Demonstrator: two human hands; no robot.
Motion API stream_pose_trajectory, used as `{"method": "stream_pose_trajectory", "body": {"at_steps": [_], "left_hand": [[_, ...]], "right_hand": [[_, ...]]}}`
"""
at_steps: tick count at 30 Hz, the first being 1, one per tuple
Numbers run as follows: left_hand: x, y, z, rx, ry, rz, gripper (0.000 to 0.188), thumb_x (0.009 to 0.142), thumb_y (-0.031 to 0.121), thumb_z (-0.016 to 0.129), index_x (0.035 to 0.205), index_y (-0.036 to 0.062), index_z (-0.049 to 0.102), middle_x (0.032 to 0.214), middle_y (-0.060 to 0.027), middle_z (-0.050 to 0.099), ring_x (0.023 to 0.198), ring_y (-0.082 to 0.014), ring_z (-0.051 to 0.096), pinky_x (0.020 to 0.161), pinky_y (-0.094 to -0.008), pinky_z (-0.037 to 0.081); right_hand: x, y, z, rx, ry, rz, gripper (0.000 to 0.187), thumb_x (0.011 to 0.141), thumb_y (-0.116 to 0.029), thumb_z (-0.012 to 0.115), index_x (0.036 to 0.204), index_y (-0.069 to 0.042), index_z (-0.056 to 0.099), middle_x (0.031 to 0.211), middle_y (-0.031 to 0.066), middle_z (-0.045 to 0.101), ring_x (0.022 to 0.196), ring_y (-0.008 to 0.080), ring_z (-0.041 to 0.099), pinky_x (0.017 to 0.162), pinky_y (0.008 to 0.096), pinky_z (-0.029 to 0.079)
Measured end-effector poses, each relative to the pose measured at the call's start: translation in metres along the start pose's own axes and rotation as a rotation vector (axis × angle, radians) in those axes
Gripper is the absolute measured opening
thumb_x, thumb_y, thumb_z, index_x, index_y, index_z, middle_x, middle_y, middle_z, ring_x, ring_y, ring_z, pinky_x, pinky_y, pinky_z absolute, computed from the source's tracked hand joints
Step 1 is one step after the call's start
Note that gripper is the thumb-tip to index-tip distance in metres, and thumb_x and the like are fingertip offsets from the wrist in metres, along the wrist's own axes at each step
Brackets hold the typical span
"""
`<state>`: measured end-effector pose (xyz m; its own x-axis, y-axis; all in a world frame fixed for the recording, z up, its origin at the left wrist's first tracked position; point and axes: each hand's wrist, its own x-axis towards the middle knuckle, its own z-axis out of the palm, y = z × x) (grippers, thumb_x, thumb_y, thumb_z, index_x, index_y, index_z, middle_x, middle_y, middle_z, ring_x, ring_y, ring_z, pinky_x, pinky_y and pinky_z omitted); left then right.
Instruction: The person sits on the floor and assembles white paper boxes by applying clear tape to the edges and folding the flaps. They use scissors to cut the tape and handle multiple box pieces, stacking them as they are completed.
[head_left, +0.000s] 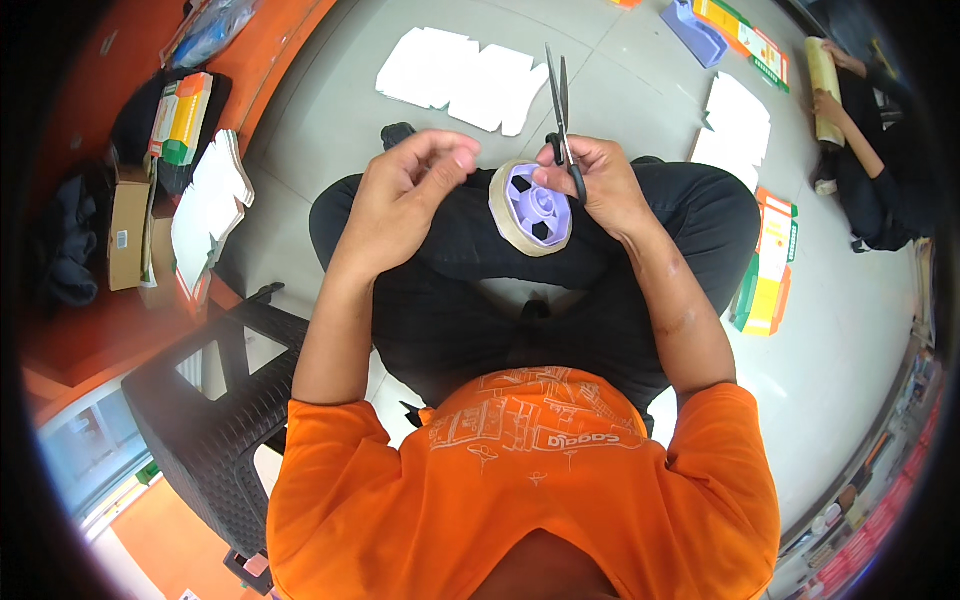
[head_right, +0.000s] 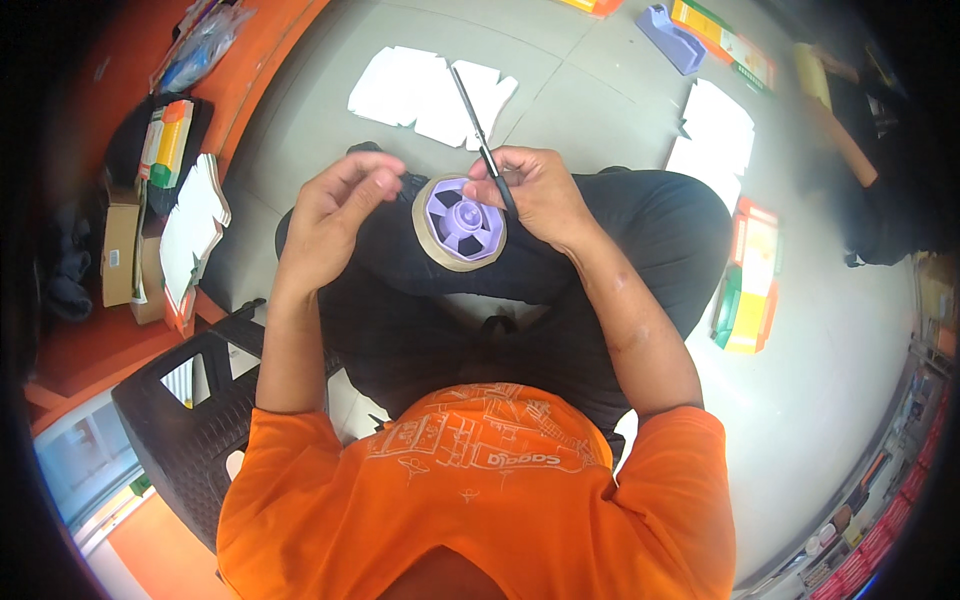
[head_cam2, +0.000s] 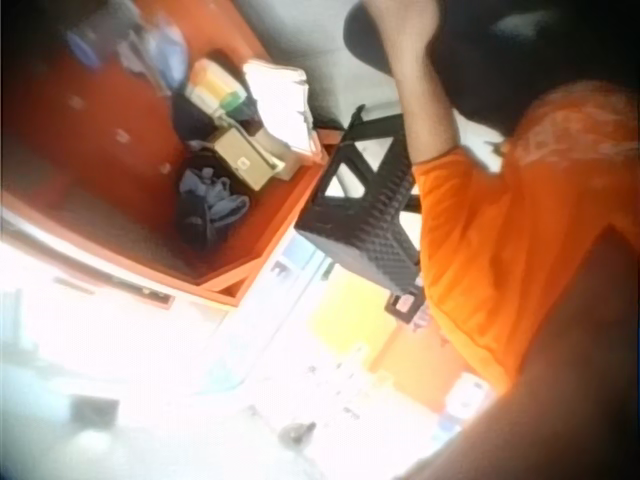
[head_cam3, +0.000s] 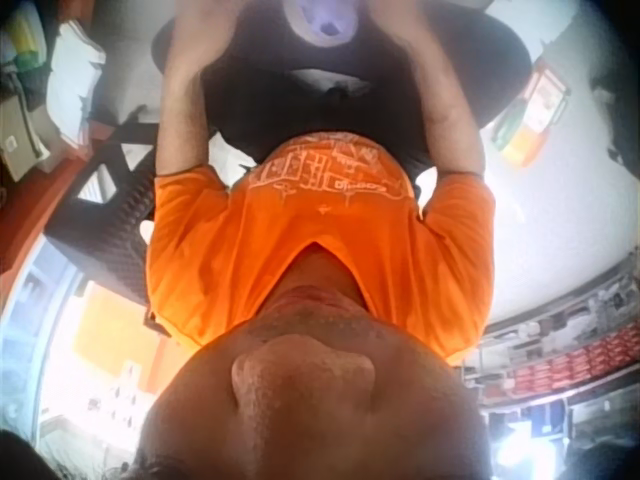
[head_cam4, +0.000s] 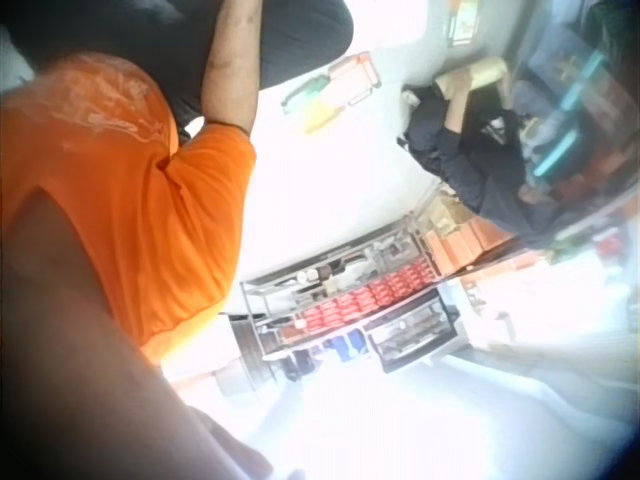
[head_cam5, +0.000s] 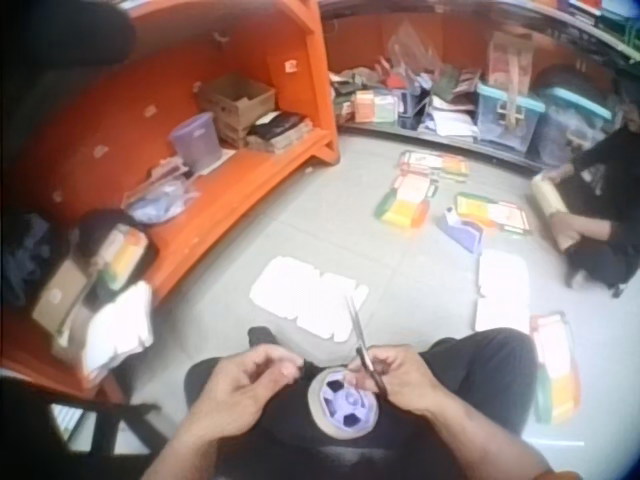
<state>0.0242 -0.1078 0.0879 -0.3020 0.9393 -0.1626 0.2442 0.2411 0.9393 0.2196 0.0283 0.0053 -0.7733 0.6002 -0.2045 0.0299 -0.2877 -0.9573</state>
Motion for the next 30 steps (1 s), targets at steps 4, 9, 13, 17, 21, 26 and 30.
{"method": "stream_pose_trajectory", "body": {"at_steps": [4, 9, 13, 17, 21, 26, 30], "left_hand": [[-0.004, -0.002, -0.001, -0.025, -0.119, -0.083, 0.028, 0.095, 0.022, 0.067, 0.11, -0.0016, 0.07, 0.093, -0.0062, 0.071, 0.084, -0.0092, 0.062, 0.077, -0.0241, 0.049], [-0.002, -0.001, -0.004, -0.019, -0.187, -0.137, 0.023, 0.093, 0.016, 0.069, 0.104, -0.0041, 0.071, 0.091, -0.0059, 0.071, 0.082, -0.0106, 0.063, 0.078, -0.0256, 0.05], [-0.006, -0.006, -0.002, 0.04, -0.229, -0.161, 0.019, 0.096, 0.016, 0.064, 0.098, -0.0026, 0.068, 0.085, -0.0006, 0.065, 0.078, -0.0065, 0.057, 0.073, -0.0232, 0.047], [-0.016, -0.011, 0.008, 0.116, -0.189, -0.099, 0.02, 0.098, 0.017, 0.059, 0.095, -0.0028, 0.063, 0.076, 0.0002, 0.06, 0.07, -0.006, 0.051, 0.065, -0.0245, 0.045], [-0.026, -0.023, 0.016, 0.122, -0.142, -0.128, 0.02, 0.104, 0.02, 0.052, 0.099, 0.0015, 0.057, 0.08, 0.0057, 0.049, 0.074, -0.0036, 0.041, 0.066, -0.0219, 0.038], [-0.032, -0.038, 0.025, -0.012, -0.047, -0.067, 0.019, 0.103, 0.019, 0.051, 0.099, 0.0003, 0.056, 0.078, 0.003, 0.05, 0.07, -0.005, 0.043, 0.063, -0.023, 0.039], [-0.034, -0.04, 0.023, -0.123, 0.043, 0.026, 0.018, 0.103, 0.018, 0.052, 0.098, 0.0013, 0.056, 0.079, 0.0033, 0.052, 0.07, -0.0043, 0.043, 0.063, -0.0226, 0.04]], "right_hand": [[0.0, 0.002, 0.001, 0.013, -0.012, -0.016, 0.014, 0.085, -0.005, 0.077, 0.095, 0.001, 0.069, 0.083, 0.0049, 0.071, 0.076, 0.0073, 0.065, 0.067, 0.0216, 0.051], [-0.001, 0.004, 0.002, 0.011, -0.027, -0.046, 0.014, 0.085, -0.005, 0.077, 0.095, 0.002, 0.068, 0.082, 0.0053, 0.071, 0.075, 0.0071, 0.065, 0.067, 0.0214, 0.051], [-0.004, 0.008, 0.003, -0.035, -0.049, -0.044, 0.014, 0.085, -0.005, 0.076, 0.094, 0.002, 0.068, 0.082, 0.005, 0.071, 0.075, 0.0069, 0.065, 0.067, 0.0218, 0.052], [-0.004, 0.014, 0.008, -0.048, -0.055, 0.003, 0.015, 0.085, -0.008, 0.078, 0.092, 0.002, 0.069, 0.08, 0.0045, 0.071, 0.073, 0.0061, 0.064, 0.066, 0.0215, 0.051], [-0.005, 0.018, 0.011, -0.057, -0.062, 0.06, 0.016, 0.085, -0.011, 0.078, 0.091, 0.0, 0.07, 0.078, 0.0043, 0.071, 0.072, 0.0059, 0.063, 0.065, 0.0212, 0.049], [-0.005, 0.021, 0.014, -0.002, -0.072, 0.137, 0.014, 0.086, -0.01, 0.077, 0.093, 0.0, 0.07, 0.081, 0.0044, 0.071, 0.072, 0.0071, 0.063, 0.065, 0.0225, 0.05], [-0.003, 0.027, 0.007, 0.063, -0.053, 0.183, 0.015, 0.086, -0.01, 0.076, 0.095, 0.001, 0.071, 0.082, 0.0046, 0.07, 0.075, 0.0085, 0.063, 0.069, 0.0239, 0.05]]}}
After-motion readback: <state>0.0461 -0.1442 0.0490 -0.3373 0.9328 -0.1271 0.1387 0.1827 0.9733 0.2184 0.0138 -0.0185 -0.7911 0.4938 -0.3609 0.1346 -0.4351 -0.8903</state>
